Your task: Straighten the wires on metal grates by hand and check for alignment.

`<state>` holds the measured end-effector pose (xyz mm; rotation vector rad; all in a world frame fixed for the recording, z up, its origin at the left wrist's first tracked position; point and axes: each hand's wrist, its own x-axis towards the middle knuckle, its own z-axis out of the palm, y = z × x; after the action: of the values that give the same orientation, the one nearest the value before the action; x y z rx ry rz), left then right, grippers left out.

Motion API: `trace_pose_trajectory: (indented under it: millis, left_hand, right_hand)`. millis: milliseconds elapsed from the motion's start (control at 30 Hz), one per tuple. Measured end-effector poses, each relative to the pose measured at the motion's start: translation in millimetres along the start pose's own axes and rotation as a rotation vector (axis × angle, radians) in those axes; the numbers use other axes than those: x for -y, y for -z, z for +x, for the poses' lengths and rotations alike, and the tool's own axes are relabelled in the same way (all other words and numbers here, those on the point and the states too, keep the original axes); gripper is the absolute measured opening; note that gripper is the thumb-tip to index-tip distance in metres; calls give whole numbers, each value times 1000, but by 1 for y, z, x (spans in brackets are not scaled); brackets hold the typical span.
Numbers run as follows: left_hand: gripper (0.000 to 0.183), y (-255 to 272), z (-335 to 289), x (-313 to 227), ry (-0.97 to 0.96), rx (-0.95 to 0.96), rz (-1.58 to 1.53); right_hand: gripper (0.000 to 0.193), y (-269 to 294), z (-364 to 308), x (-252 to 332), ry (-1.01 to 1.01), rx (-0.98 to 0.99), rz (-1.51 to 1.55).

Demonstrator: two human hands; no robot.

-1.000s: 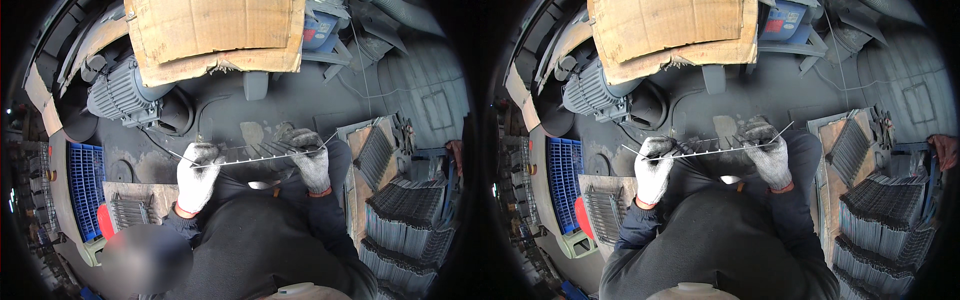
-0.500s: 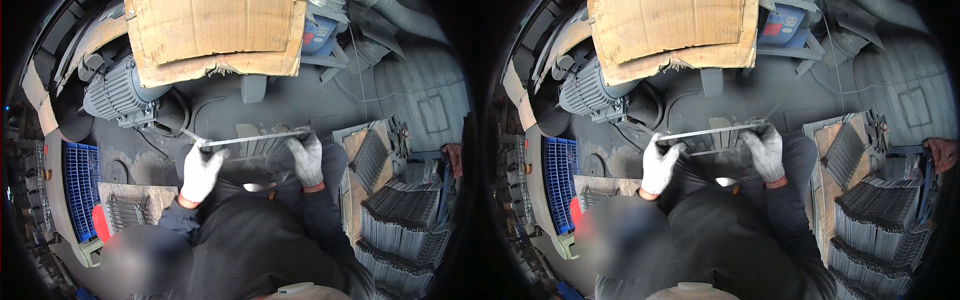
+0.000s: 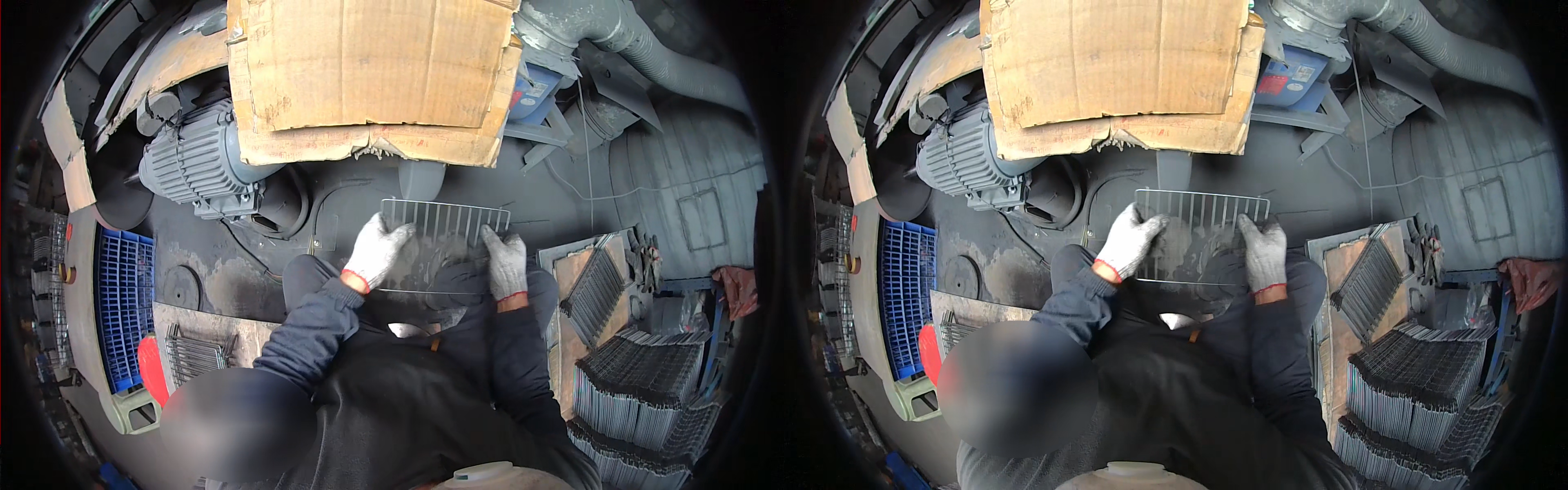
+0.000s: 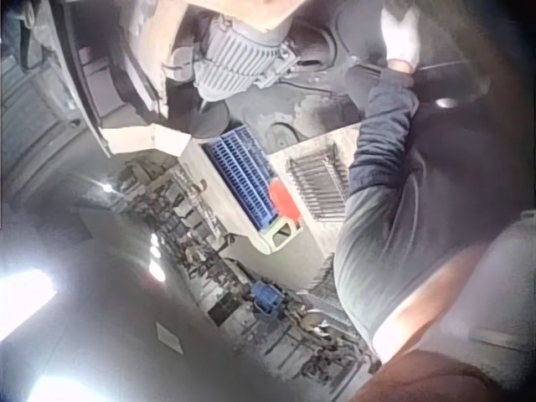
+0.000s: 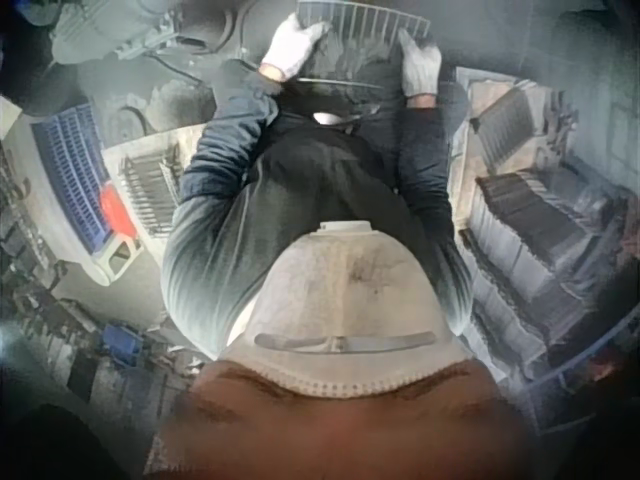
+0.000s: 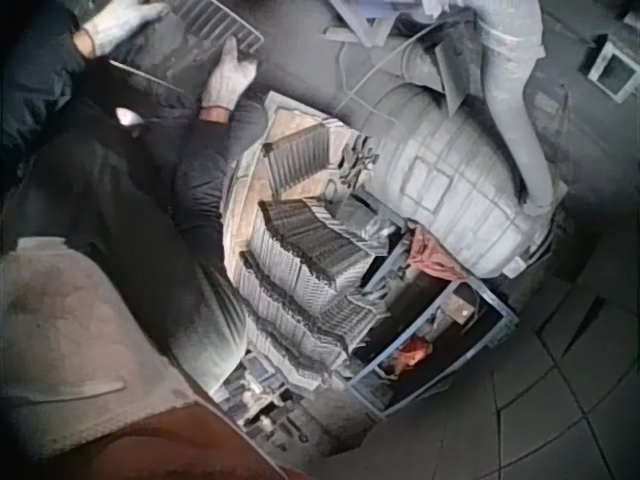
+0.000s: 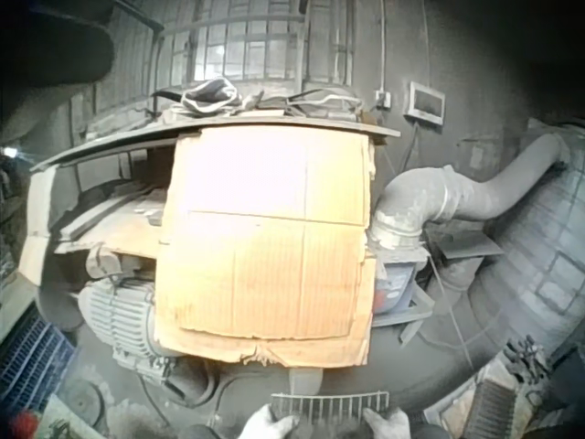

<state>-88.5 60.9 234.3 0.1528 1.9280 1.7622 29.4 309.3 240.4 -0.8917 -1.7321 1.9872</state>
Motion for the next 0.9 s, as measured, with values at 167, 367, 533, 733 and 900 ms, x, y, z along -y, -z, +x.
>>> trace_pose_trajectory:
  millis: [167, 367, 533, 733, 900]
  left_hand:
    - [25, 65, -24, -12, 156, -100, -75]
    - [25, 48, -3, 11, -90, -59, 159]
    - [43, 16, 1, 7, -6, -41, 74]
    - [26, 97, -31, 11, 135, -156, -216]
    - [24, 105, -61, -41, -6, -124, 149]
  right_hand:
    - [16, -70, -10, -2, 29, 189, -17]
    - [17, -45, -14, 19, -118, 129, 20]
    - [14, -23, -2, 12, -66, 29, 41]
    - [18, -96, -2, -26, 22, 272, 6]
    - [35, -86, -32, -6, 17, 252, 97]
